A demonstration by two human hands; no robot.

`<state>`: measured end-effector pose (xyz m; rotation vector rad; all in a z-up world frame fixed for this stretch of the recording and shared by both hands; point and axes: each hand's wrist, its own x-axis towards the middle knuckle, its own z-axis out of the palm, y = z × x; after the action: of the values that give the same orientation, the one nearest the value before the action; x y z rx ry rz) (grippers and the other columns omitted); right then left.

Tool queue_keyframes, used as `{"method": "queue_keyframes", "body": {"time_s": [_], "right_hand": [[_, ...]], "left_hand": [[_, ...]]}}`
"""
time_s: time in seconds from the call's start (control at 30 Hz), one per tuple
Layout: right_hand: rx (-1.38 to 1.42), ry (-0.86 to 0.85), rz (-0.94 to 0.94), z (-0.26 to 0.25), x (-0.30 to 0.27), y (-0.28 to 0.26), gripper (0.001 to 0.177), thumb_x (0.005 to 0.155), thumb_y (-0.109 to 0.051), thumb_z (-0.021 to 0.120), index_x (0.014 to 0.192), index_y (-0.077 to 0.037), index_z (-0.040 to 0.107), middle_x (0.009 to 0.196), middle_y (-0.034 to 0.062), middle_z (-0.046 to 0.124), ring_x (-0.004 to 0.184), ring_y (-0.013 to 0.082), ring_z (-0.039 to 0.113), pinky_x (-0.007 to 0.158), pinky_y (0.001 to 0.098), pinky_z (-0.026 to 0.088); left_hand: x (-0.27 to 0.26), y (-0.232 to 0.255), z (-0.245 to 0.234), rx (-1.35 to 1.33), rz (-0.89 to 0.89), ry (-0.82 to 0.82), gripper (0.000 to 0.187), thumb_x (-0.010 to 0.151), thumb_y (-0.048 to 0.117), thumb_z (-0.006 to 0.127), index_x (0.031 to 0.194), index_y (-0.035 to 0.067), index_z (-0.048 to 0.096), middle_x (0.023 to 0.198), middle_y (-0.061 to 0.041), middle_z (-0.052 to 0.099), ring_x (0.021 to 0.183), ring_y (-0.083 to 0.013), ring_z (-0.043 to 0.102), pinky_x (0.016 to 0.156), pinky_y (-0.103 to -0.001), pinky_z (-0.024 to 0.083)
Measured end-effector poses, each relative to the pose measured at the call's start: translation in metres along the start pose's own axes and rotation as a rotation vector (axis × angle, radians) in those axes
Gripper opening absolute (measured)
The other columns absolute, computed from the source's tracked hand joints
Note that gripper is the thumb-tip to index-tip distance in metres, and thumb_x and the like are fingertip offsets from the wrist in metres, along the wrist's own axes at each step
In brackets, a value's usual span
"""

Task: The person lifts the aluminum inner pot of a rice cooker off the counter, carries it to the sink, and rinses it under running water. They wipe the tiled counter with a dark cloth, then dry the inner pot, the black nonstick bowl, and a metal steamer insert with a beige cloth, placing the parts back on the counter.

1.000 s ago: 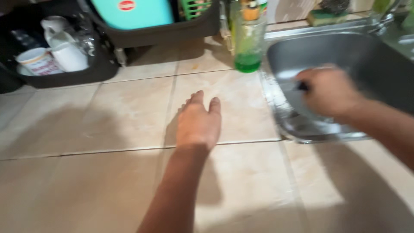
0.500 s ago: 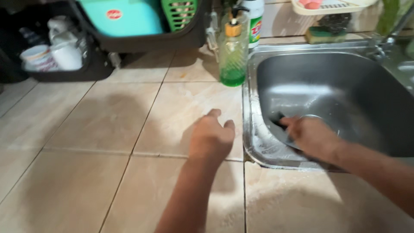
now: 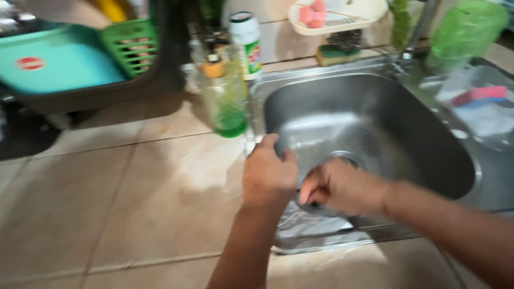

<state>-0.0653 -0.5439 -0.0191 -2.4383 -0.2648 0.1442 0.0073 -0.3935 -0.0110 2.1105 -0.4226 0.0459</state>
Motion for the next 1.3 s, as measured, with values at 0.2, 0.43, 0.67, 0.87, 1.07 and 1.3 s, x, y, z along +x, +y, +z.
{"method": "queue_keyframes", "body": {"time_s": [0.2,0.43,0.67,0.87,1.07,1.3], "right_hand": [[-0.565,0.505,0.152,-0.115,0.014,0.131,0.055,0.072,-0.013,0.073,0.126,-0.004,0.067,0.121,0.0247,0.067,0.111,0.0405,0.064,0.097,0.0445,0.051],[-0.594,0.374,0.480,-0.198,0.066,0.289,0.069,0.078,-0.015,0.071,0.138,0.009,0.045,0.150,0.0275,0.041,0.132,0.0450,0.049,0.109,0.0477,0.043],[-0.664,0.127,0.572,-0.190,0.094,0.349,0.088,0.081,-0.018,0.068,0.155,0.008,0.030,0.165,0.0288,0.022,0.140,0.0453,0.042,0.110,0.0462,0.042],[-0.895,-0.068,0.180,-0.223,0.111,0.360,0.033,0.087,-0.020,0.065,0.118,-0.009,0.071,0.119,0.0213,0.068,0.112,0.0387,0.067,0.096,0.0426,0.054],[0.647,0.211,0.432,-0.261,0.118,0.372,0.022,0.086,-0.011,0.061,0.103,-0.003,0.071,0.089,0.0145,0.075,0.078,0.0270,0.073,0.073,0.0410,0.060],[0.408,0.863,0.220,-0.227,0.102,0.348,0.014,0.081,-0.010,0.080,0.088,0.001,0.076,0.084,0.0064,0.076,0.074,0.0192,0.072,0.069,0.0370,0.060]], "left_hand": [[0.019,0.041,0.064,-0.019,-0.102,-0.099,0.045,0.090,0.027,0.062,0.131,0.009,0.062,0.123,-0.019,0.069,0.114,-0.0361,0.066,0.099,-0.042,0.049],[0.048,0.099,0.160,-0.154,-0.219,-0.178,0.049,0.089,0.029,0.063,0.135,0.012,0.061,0.116,-0.018,0.072,0.111,-0.0322,0.069,0.097,-0.039,0.051],[0.104,0.107,0.235,-0.188,-0.257,-0.165,0.049,0.087,0.028,0.059,0.133,0.010,0.062,0.128,-0.019,0.068,0.122,-0.0329,0.063,0.102,-0.039,0.048],[0.147,0.078,0.283,-0.193,-0.304,-0.110,0.053,0.093,0.037,0.055,0.135,0.005,0.062,0.135,-0.024,0.065,0.129,-0.0398,0.059,0.109,-0.043,0.045],[0.183,0.069,0.306,-1.223,-0.713,-0.419,0.061,0.093,0.051,0.054,0.145,0.020,0.050,0.147,-0.011,0.052,0.126,-0.0353,0.054,0.104,-0.063,0.041],[0.207,0.080,0.337,-1.278,-0.628,-0.382,0.035,0.087,0.023,0.074,0.119,0.012,0.068,0.112,-0.009,0.072,0.099,-0.0264,0.069,0.089,-0.050,0.055]]}}
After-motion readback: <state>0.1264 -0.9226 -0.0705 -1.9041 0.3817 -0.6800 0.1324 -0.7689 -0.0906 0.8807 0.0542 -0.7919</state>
